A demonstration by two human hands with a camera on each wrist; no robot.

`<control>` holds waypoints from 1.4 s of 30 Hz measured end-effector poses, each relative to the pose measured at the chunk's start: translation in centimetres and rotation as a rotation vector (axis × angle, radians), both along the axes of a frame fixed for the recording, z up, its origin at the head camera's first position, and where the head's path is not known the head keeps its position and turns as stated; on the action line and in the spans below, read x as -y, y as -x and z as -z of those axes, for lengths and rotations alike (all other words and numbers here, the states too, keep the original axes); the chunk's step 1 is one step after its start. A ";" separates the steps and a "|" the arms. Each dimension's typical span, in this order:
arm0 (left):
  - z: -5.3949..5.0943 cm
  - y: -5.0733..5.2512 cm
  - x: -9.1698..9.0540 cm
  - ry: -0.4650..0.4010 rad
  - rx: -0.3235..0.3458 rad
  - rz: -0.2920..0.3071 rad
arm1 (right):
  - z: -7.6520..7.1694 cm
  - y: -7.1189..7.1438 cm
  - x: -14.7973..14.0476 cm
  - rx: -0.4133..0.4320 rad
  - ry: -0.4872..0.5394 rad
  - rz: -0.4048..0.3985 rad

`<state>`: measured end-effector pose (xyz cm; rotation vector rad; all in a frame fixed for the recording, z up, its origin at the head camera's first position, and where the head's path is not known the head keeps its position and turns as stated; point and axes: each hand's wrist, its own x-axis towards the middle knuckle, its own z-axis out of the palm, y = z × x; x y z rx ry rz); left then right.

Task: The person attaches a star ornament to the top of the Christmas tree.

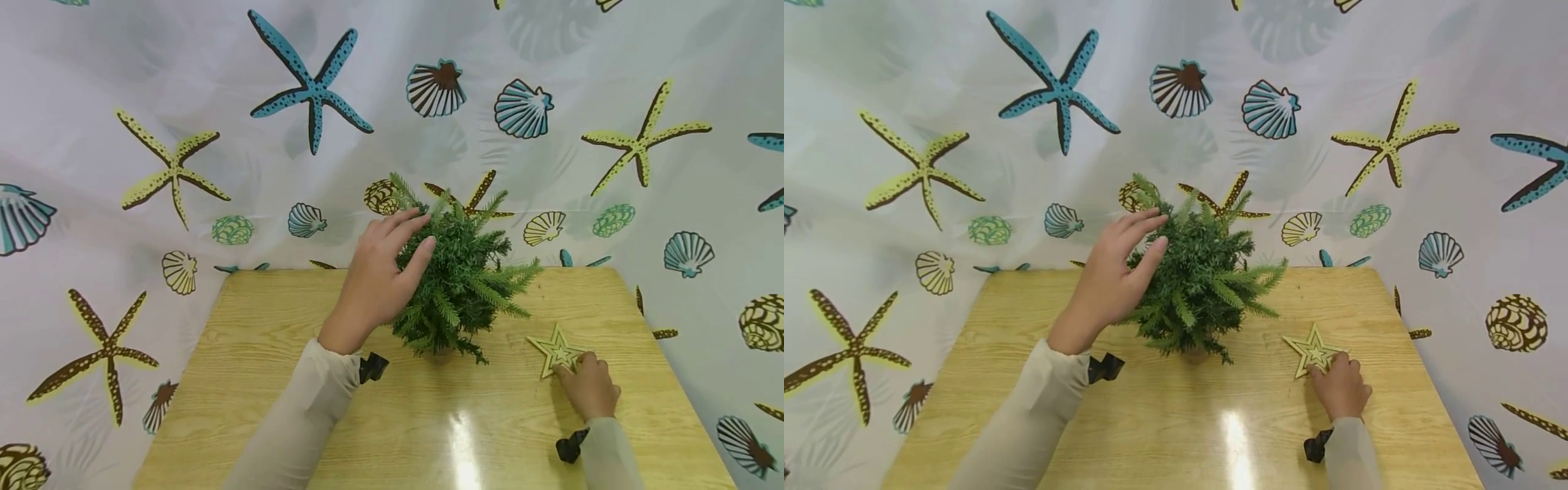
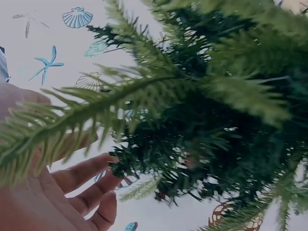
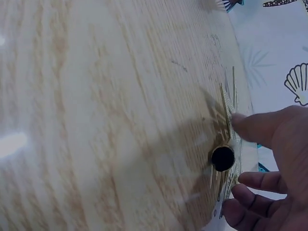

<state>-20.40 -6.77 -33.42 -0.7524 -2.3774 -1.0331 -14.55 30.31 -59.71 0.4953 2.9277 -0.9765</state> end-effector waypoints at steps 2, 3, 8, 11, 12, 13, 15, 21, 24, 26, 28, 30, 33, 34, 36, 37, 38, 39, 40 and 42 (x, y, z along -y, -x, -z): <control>-0.4 0.2 -0.2 0.037 0.012 -0.023 | 0.2 0.3 -0.1 0.008 0.003 0.007; -0.5 0.3 -0.3 0.061 0.023 -0.036 | 0.2 0.5 -0.2 0.015 -0.001 0.013; -0.7 0.6 -0.7 0.163 0.042 -0.071 | 0.5 0.9 -0.1 0.075 -0.042 0.055; -0.5 0.9 -0.9 0.197 0.033 -0.081 | 0.5 1.0 0.1 0.087 -0.075 0.078; -0.4 0.9 -0.9 0.202 0.029 -0.082 | 0.5 1.0 0.1 0.086 -0.082 0.085; -0.3 1.0 -1.0 0.207 0.031 -0.080 | 0.5 1.0 0.1 0.086 -0.088 0.091; -0.2 1.2 -1.1 0.213 0.035 -0.078 | 0.6 0.9 0.2 0.093 -0.090 0.098; 0.3 1.6 -1.3 0.249 0.073 -0.068 | 0.9 0.5 0.1 0.138 -0.071 0.076; 0.5 1.6 -1.3 0.276 0.107 -0.059 | 0.8 0.5 -0.1 0.160 -0.053 0.051; 0.5 1.6 -1.3 0.295 0.128 -0.052 | 0.5 0.6 -0.2 0.167 -0.040 0.025; 0.6 1.6 -1.2 0.316 0.144 -0.047 | 0.3 0.8 -0.2 0.158 -0.012 0.000; 0.6 1.6 -1.0 0.339 0.158 -0.042 | 0.2 0.9 -0.2 0.135 0.013 -0.029; 0.8 1.6 -0.8 0.381 0.183 -0.030 | 0.3 0.9 -0.2 0.122 0.095 -0.060; 0.9 1.6 -0.8 0.391 0.192 -0.024 | 0.3 0.8 -0.1 0.129 0.130 -0.069; 1.0 1.5 -0.7 0.405 0.207 -0.015 | 0.3 0.6 -0.1 0.150 0.202 -0.077; 1.1 1.4 -0.7 0.409 0.212 -0.012 | 0.3 0.4 -0.1 0.159 0.236 -0.078; 1.3 1.4 -0.7 0.411 0.216 -0.011 | 0.3 0.3 0.0 0.164 0.272 -0.077; 1.3 1.4 -0.8 0.408 0.217 -0.010 | 0.3 0.1 0.0 0.157 0.291 -0.081; 1.4 1.4 -0.8 0.402 0.217 -0.010 | 0.1 0.1 0.1 0.143 0.297 -0.085; 1.5 1.3 -0.8 0.389 0.218 -0.014 | 0.0 0.1 0.2 0.102 0.305 -0.073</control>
